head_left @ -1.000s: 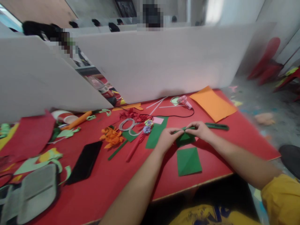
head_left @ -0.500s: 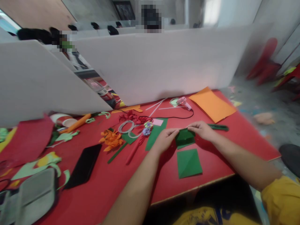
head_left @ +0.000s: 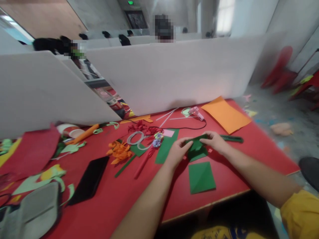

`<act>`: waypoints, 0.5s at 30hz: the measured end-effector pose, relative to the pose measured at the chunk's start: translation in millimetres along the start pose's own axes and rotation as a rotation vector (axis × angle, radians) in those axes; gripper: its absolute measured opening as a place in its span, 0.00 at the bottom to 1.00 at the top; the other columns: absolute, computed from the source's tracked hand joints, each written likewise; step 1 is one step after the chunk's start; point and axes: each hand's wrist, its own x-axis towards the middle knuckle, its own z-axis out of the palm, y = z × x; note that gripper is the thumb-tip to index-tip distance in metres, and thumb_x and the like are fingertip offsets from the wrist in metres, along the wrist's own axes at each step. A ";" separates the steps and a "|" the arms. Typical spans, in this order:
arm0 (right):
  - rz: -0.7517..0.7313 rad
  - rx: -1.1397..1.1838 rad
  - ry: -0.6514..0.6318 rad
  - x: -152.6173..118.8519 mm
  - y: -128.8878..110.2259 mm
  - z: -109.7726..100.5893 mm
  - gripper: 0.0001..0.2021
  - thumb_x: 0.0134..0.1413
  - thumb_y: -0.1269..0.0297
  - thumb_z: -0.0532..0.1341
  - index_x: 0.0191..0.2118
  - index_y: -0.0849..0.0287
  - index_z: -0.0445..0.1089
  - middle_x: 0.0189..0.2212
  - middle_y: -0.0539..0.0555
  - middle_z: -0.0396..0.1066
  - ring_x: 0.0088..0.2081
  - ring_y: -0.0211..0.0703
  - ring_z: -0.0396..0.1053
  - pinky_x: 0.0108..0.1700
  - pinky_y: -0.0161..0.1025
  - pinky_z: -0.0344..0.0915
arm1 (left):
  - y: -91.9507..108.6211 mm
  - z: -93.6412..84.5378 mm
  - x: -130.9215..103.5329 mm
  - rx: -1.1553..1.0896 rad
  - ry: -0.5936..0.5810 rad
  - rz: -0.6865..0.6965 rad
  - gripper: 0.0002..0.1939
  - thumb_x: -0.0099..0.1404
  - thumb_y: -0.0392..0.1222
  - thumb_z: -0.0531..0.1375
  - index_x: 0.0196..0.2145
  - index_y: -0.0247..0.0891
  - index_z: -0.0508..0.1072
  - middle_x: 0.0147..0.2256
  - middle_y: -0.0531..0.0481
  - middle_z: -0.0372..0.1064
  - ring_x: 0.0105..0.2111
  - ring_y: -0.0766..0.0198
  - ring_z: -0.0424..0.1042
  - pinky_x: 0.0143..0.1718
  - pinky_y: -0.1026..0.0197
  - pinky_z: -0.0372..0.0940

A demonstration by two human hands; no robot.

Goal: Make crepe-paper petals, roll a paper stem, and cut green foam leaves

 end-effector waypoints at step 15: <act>-0.094 -0.135 0.049 4.5 7.4 -3.9 0.10 0.44 0.59 0.72 0.33 0.56 0.76 0.25 0.48 0.73 0.25 0.39 0.70 0.28 0.36 0.65 | 6.3 -8.1 1.8 0.070 -0.035 0.081 0.19 0.58 0.54 0.74 0.43 0.40 0.87 0.42 0.42 0.83 0.36 0.57 0.78 0.37 0.59 0.71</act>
